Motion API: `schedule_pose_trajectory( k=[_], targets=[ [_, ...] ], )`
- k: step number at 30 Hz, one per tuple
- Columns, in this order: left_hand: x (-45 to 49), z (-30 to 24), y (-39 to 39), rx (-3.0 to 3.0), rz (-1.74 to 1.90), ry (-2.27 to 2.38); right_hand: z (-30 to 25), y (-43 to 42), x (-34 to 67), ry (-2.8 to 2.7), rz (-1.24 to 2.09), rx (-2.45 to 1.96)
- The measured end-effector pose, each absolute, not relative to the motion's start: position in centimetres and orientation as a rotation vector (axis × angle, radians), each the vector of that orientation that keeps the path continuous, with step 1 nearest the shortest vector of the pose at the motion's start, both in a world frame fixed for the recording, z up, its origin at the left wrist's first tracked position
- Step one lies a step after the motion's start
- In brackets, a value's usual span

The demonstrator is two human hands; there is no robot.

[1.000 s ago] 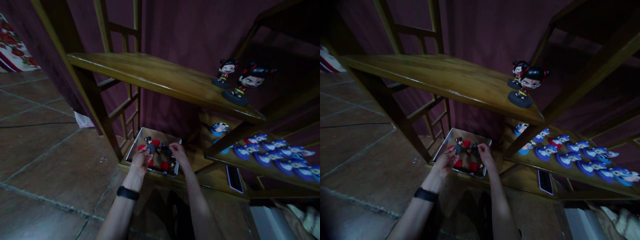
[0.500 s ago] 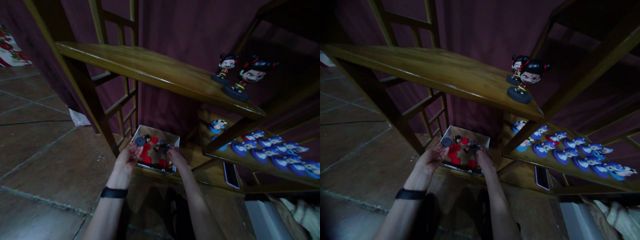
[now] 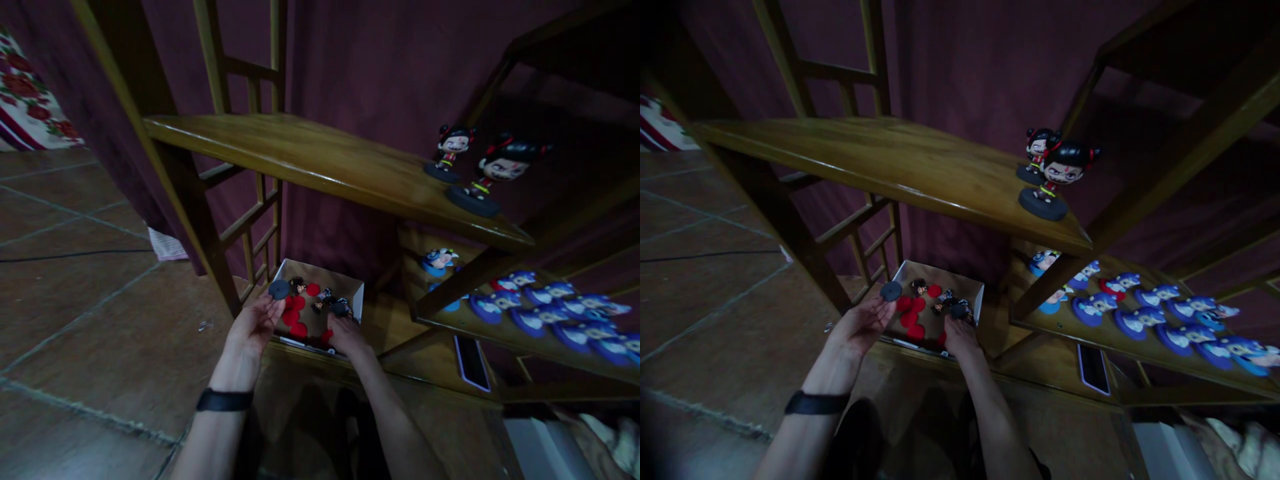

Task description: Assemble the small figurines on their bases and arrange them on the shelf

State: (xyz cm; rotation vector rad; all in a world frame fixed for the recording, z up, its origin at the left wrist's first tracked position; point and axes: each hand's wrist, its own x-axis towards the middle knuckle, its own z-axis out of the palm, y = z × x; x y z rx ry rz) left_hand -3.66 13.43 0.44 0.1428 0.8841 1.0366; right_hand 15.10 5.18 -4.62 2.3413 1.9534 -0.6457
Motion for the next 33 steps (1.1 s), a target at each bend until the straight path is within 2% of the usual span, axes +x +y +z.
schedule_pose_trajectory(
  k=[6,11,18,24,28,33],
  targets=[
    [-3.8,0.5,13.5,0.167,1.026,0.873,-4.1,5.8,15.9,2.042,-0.654,2.631],
    [-3.8,0.6,13.4,0.189,1.024,0.845,-4.8,5.4,17.3,2.185,-0.906,2.520],
    [-3.8,0.8,13.4,0.145,1.009,0.863,-3.5,4.6,20.2,1.963,-0.501,2.825],
    [-3.8,0.7,13.5,0.146,1.034,0.868,-3.8,5.9,19.7,2.005,-0.450,2.754],
    [-3.6,0.8,13.4,0.169,1.026,0.863,-4.9,6.7,17.1,2.257,-0.547,2.521],
    [-3.7,0.9,13.4,0.172,1.015,0.844,-5.5,6.0,15.6,2.282,-0.652,2.363]
  ],
)
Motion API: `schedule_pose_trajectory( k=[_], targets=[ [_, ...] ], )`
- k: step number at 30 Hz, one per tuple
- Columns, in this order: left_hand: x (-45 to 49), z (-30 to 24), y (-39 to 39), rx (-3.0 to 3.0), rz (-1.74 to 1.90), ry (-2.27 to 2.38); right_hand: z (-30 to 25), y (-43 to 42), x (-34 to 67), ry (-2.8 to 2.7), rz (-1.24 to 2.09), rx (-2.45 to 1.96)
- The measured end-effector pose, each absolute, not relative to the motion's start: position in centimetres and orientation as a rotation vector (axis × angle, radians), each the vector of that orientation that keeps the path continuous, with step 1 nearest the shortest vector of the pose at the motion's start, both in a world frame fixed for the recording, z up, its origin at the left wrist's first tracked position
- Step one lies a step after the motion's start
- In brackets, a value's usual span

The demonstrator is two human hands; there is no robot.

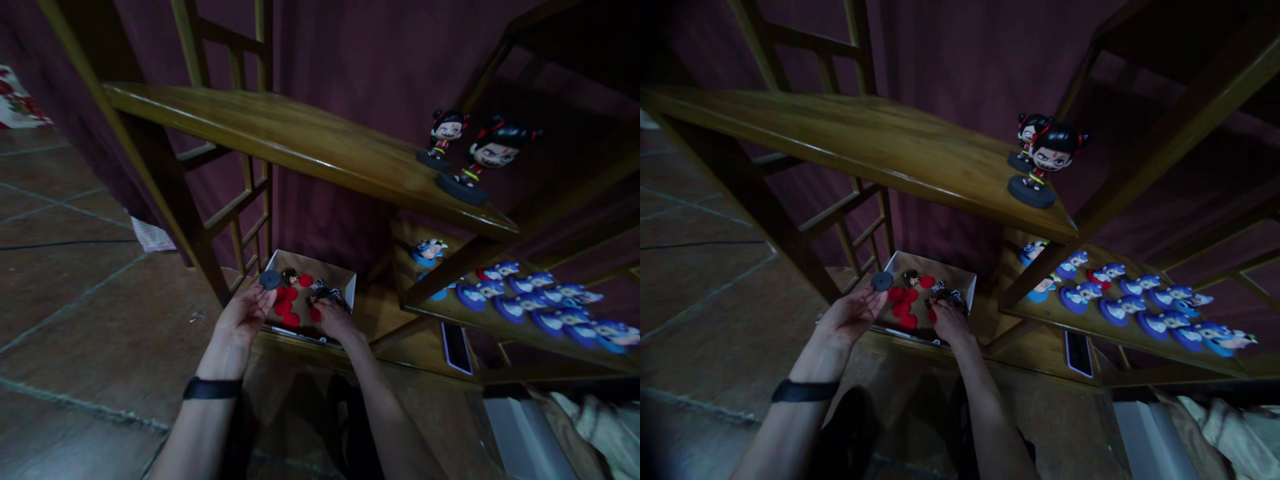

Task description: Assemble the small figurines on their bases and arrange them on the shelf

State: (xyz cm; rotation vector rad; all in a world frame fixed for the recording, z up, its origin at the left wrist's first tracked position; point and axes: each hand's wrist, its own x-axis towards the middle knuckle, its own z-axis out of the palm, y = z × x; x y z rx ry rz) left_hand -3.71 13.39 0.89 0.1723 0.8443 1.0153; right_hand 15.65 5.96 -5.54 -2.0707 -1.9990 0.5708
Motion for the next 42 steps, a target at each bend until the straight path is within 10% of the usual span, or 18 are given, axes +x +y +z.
schedule_pose_trajectory(
  k=[24,36,42],
  targets=[
    [-4.1,1.0,13.2,0.113,0.994,0.796,-5.8,6.6,16.8,-1.778,0.083,-2.429],
    [-4.2,1.0,13.1,0.163,1.003,0.785,-4.9,7.5,17.1,-1.535,0.627,-2.008],
    [-4.0,1.1,13.2,0.149,1.008,0.802,-5.0,7.8,19.0,-1.437,0.230,-2.268]
  ],
)
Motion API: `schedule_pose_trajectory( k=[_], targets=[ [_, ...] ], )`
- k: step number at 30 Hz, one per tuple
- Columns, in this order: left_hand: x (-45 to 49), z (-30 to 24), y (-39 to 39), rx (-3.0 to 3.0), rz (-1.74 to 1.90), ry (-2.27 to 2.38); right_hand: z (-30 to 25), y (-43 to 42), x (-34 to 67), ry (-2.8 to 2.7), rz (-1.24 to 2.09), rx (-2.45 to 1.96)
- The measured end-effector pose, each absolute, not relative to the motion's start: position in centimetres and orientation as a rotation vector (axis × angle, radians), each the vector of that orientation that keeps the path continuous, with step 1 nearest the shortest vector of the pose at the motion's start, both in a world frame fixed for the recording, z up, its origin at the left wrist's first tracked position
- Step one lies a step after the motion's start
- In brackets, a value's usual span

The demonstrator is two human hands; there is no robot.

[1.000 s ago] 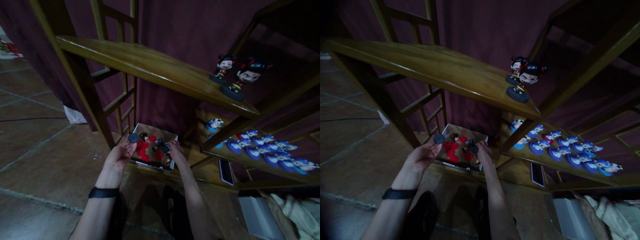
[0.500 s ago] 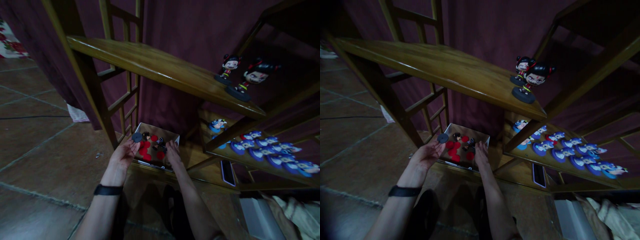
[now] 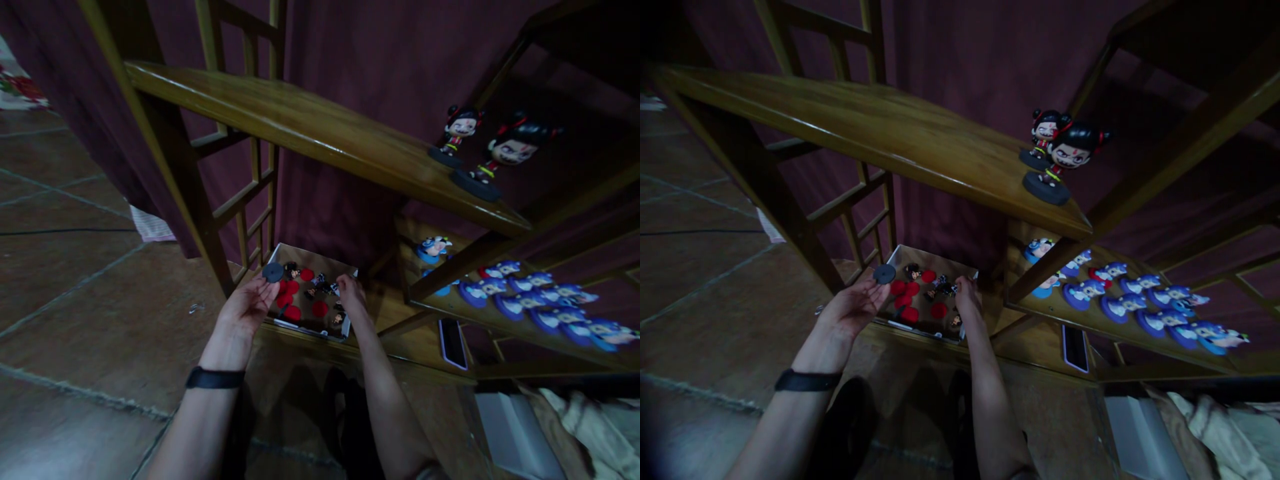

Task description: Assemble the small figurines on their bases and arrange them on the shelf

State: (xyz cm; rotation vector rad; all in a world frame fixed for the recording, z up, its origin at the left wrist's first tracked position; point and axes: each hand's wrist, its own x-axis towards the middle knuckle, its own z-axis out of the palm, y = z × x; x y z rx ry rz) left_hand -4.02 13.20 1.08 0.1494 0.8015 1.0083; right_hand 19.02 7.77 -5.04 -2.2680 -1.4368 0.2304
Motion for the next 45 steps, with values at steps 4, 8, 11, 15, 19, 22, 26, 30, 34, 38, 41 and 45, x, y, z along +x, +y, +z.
schedule_pose_trajectory(
  k=[4,8,11,15,19,22,26,30,34,38,41,45],
  targets=[
    [-4.1,1.0,13.3,0.152,0.998,0.799,-6.2,8.1,17.5,-1.660,0.150,-2.313],
    [-4.3,0.5,13.4,0.167,1.004,0.788,-7.4,8.4,15.8,-1.738,0.081,-2.390],
    [-4.4,0.2,13.4,0.176,1.010,0.784,-7.9,8.4,15.3,-1.710,0.039,-2.430],
    [-4.4,0.1,13.5,0.180,1.009,0.774,-8.2,8.4,15.3,-1.639,0.123,-2.380],
    [-4.2,0.0,13.5,0.175,0.997,0.798,-7.6,8.8,15.9,-1.273,0.444,-2.147],
    [-3.7,-0.1,13.3,0.184,1.000,0.823,-6.0,9.0,16.8,-0.831,0.843,-1.657],
    [-2.6,0.0,12.5,0.237,0.952,0.827,-3.3,8.5,16.9,-0.585,1.179,-0.997],
    [-1.5,-0.1,11.7,0.302,0.899,0.833,-1.4,7.6,15.6,-0.604,1.196,-0.879],
    [-0.8,-0.3,11.2,0.336,0.884,0.815,-0.7,7.0,14.7,-0.692,1.137,-0.958],
    [-0.5,-0.5,11.0,0.344,0.900,0.813,-0.6,6.7,14.9,-0.809,1.020,-1.054],
    [-0.2,-0.5,10.8,0.347,0.891,0.806,-0.6,6.7,14.9,-0.885,0.914,-1.139],
    [0.1,-0.4,10.5,0.368,0.893,0.799,-0.7,6.8,14.5,-0.972,0.868,-1.191]
  ],
)
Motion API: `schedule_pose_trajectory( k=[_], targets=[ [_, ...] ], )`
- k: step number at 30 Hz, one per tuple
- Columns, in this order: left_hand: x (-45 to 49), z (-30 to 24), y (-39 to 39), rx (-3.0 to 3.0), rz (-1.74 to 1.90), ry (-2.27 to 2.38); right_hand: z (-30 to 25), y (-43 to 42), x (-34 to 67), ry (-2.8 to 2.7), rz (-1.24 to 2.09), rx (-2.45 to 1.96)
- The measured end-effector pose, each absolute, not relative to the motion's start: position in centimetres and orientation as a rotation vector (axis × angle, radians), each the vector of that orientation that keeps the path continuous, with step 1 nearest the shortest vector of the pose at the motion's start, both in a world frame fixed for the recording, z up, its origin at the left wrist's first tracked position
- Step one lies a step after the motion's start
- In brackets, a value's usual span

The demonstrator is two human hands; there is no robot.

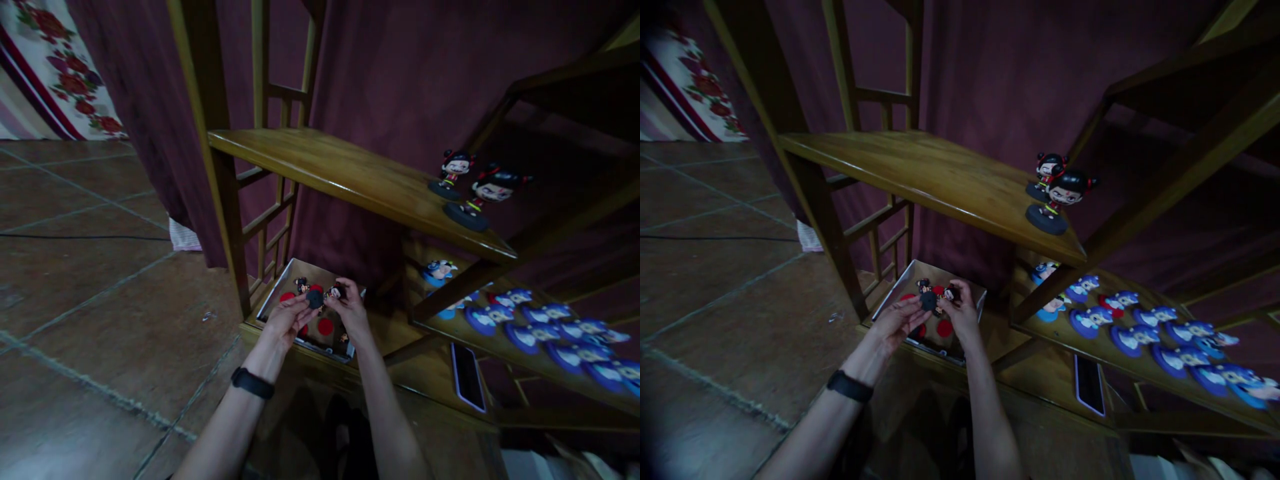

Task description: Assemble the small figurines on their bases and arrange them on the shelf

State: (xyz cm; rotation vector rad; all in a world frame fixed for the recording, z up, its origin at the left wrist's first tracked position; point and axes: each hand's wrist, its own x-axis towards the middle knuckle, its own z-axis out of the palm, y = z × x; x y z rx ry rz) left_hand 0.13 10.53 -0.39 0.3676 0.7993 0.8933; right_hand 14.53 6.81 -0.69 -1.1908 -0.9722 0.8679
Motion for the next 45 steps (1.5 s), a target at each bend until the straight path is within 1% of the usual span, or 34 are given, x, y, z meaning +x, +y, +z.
schedule_pose_trajectory(
  k=[8,20,27,35,45],
  targets=[
    [0.4,-0.1,10.3,0.404,0.912,0.836,-1.3,7.0,13.8,-1.054,0.780,-1.239],
    [0.3,-0.4,10.3,0.476,0.944,0.884,-0.7,6.6,13.4,-1.143,0.694,-1.336],
    [0.3,-0.2,10.1,0.500,0.959,0.880,-0.8,6.5,13.5,-1.196,0.715,-1.324],
    [0.5,0.0,9.9,0.532,0.974,0.907,-0.7,6.3,13.9,-1.255,0.650,-1.389],
    [0.4,0.1,9.7,0.613,0.999,0.932,-0.8,6.2,14.3,-1.300,0.680,-1.414]
  ],
)
